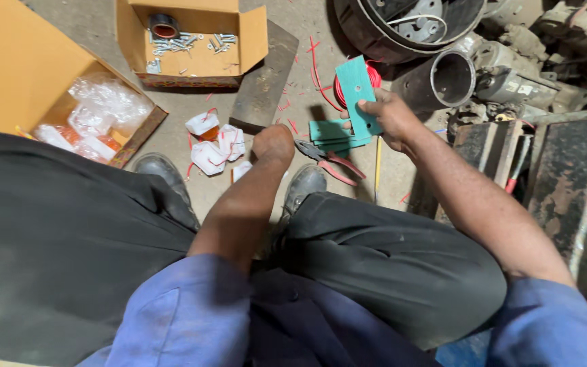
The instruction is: The person cuts red wires to length using pliers, then attaches an orange indicator light to a green metal bracket using a screwdriver. The person repeats this process for multiple units, handling the wires, lights, and brackets one at a time.
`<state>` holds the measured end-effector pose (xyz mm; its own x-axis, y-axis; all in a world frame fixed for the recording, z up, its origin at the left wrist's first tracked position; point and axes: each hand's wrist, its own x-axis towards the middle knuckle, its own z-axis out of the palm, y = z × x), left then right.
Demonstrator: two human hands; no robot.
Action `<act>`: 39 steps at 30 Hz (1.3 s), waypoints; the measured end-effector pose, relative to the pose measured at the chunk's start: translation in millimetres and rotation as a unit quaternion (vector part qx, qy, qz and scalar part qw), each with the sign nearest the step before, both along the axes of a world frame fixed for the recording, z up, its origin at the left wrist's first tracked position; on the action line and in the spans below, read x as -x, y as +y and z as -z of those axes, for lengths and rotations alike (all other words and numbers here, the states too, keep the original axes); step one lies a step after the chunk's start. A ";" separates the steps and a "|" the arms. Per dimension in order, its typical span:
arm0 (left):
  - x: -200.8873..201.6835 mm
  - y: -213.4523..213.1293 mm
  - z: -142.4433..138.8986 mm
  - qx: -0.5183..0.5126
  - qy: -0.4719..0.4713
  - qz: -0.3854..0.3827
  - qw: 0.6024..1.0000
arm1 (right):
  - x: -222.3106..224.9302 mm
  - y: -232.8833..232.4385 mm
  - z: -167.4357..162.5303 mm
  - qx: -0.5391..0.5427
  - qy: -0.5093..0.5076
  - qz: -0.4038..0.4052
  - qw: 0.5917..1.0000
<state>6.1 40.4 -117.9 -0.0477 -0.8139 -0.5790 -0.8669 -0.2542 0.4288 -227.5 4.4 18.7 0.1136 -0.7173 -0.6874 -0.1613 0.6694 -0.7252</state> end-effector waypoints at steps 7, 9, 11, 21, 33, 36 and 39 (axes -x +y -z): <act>-3.3 -5.7 -2.5 0.024 0.097 -0.100 0.990 | 7.7 9.2 5.6 -0.007 -0.026 0.006 1.000; -1.2 -2.2 -6.4 0.081 0.166 -0.087 0.979 | 9.0 8.9 8.0 -0.008 -0.032 0.015 0.999; 0.2 -2.3 -12.7 0.191 0.247 -0.072 0.947 | 8.5 7.8 10.0 0.010 -0.026 0.016 0.999; 13.0 -47.3 -74.5 0.172 0.501 -0.066 0.846 | -10.8 7.4 -16.2 0.048 -0.035 -0.007 0.998; -3.0 -60.0 -159.8 0.091 0.579 -0.099 0.804 | -31.9 -6.2 -100.4 0.085 -0.024 -0.041 0.995; -3.7 -58.5 -184.4 0.141 0.577 -0.107 0.798 | -35.7 -8.2 -122.6 0.078 -0.020 -0.029 0.996; -5.8 -53.6 -201.2 0.199 0.553 -0.118 0.800 | -38.6 -6.9 -134.8 0.099 -0.028 -0.036 0.994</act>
